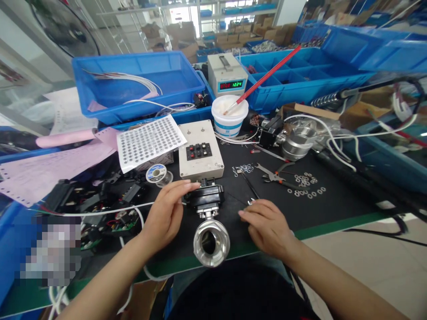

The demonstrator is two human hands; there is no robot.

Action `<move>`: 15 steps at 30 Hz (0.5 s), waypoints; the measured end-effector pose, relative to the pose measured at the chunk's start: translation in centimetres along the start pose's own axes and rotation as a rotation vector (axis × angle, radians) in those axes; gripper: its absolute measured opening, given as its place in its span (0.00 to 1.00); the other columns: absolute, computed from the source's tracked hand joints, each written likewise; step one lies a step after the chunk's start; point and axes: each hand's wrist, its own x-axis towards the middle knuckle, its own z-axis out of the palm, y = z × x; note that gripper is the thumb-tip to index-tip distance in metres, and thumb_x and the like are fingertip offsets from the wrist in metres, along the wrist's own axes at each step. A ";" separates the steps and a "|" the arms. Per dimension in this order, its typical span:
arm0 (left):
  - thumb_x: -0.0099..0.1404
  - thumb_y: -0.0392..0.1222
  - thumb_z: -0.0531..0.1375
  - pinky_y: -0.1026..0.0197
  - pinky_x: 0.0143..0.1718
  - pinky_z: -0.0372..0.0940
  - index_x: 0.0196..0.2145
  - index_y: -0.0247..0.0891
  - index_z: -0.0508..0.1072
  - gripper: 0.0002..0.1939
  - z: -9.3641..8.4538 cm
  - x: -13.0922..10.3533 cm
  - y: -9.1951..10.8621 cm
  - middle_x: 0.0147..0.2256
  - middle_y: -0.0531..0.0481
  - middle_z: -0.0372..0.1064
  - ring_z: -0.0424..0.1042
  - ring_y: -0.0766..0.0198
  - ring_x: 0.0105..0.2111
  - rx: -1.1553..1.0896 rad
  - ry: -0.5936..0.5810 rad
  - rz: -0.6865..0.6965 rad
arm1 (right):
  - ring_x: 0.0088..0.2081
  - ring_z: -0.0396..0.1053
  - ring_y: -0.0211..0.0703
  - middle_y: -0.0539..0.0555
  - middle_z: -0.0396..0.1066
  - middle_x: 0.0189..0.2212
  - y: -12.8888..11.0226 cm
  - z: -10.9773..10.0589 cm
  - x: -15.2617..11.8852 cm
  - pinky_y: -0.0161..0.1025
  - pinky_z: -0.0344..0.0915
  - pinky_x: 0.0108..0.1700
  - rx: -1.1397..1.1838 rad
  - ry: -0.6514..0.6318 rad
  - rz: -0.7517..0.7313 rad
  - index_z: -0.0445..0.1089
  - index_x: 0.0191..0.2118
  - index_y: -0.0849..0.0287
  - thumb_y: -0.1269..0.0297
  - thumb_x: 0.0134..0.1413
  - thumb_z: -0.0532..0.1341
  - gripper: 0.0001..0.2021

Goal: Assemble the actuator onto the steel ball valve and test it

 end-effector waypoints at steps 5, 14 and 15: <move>0.60 0.24 0.50 0.53 0.51 0.59 0.52 0.38 0.57 0.23 0.7 0.5 0.5 0.48 0.45 0.65 0.61 0.61 0.50 0.004 -0.083 0.072 | 0.52 0.59 0.44 0.51 0.69 0.47 0.0 -0.7 0.6 0.47 0.49 0.57 -0.026 -0.115 -0.058 0.59 0.52 0.60 0.77 0.54 0.51 0.19; 0.60 0.42 0.57 0.51 0.52 0.58 0.50 0.42 0.62 0.19 2.0 2.9 1.4 0.52 0.45 0.61 0.59 0.55 0.52 0.145 -0.278 0.097 | 0.52 0.58 0.42 0.49 0.67 0.48 0.5 -1.5 0.0 0.47 0.47 0.58 -0.007 -0.161 -0.011 0.57 0.54 0.58 0.74 0.56 0.51 0.19; 0.59 0.45 0.58 0.50 0.51 0.58 0.50 0.44 0.63 0.20 2.3 3.1 1.4 0.52 0.45 0.61 0.60 0.54 0.52 0.160 -0.288 0.100 | 0.49 0.61 0.42 0.50 0.69 0.45 1.1 -2.0 -0.5 0.47 0.49 0.58 -0.010 -0.149 0.025 0.58 0.53 0.59 0.74 0.55 0.51 0.19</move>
